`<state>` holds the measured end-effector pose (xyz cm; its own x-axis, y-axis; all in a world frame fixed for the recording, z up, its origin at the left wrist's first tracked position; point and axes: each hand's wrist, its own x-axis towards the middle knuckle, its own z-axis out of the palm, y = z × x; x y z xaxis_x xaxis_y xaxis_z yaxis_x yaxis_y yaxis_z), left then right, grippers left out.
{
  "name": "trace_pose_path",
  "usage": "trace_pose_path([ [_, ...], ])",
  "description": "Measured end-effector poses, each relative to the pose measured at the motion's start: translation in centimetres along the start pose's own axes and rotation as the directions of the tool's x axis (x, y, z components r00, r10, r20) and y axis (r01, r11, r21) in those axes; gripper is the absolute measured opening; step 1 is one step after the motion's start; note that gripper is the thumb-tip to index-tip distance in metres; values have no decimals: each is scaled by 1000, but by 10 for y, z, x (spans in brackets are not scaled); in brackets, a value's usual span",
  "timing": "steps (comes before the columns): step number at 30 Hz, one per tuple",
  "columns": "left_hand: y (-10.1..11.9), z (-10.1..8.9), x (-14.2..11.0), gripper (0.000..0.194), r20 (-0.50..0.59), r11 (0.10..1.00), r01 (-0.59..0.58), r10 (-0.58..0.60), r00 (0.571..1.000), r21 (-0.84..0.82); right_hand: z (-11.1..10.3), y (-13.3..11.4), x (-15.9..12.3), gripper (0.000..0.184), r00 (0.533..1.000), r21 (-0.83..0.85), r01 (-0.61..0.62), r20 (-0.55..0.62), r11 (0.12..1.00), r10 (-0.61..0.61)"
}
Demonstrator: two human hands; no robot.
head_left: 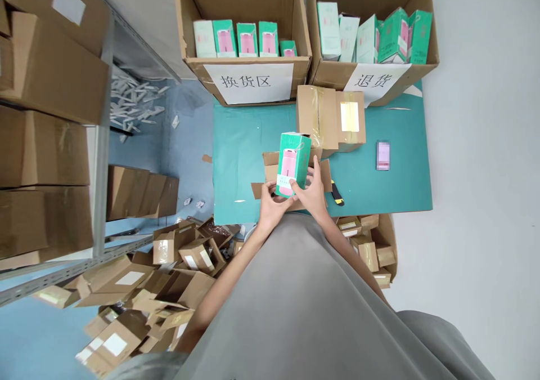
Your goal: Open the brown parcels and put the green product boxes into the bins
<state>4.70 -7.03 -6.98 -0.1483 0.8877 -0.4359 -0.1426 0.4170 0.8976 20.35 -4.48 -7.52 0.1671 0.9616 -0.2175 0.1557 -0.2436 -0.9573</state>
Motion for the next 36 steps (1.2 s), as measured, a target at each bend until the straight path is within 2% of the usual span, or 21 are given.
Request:
trace_pose_path([
  [4,6,-2,-1,62,116,956,174,-151,982,-235,-7,7,2,126,999,143,-34,25,989,31],
  [6,8,-4,0,60,185,899,278,-226,956,-337,-9,10,2,127,998,199,-49,44,979,41],
  [8,9,-6,1,60,230,865,333,-261,938,-376,-11,11,2,128,997,227,-62,59,972,50],
  [13,8,-7,0,65,239,864,330,-253,937,-380,-16,13,4,131,994,243,-76,90,967,56],
  [20,8,-12,2,67,276,897,281,-190,942,-340,-16,11,7,127,994,258,-30,111,966,1],
  [25,6,-31,4,78,373,908,301,-182,910,-291,-33,-10,21,123,994,282,102,16,954,-111],
  [27,4,-37,2,78,400,904,316,-186,898,-287,-42,-22,27,118,990,244,134,18,960,-143],
  [29,1,-40,2,77,397,901,323,-194,897,-290,-47,-34,26,113,985,185,157,36,970,-166],
  [32,-5,-38,7,65,314,885,315,-208,926,-343,-43,-48,13,104,966,86,247,55,965,-252],
  [36,-9,-32,23,39,148,869,253,-208,967,-425,-28,-57,-23,91,889,-90,450,134,888,-437],
])
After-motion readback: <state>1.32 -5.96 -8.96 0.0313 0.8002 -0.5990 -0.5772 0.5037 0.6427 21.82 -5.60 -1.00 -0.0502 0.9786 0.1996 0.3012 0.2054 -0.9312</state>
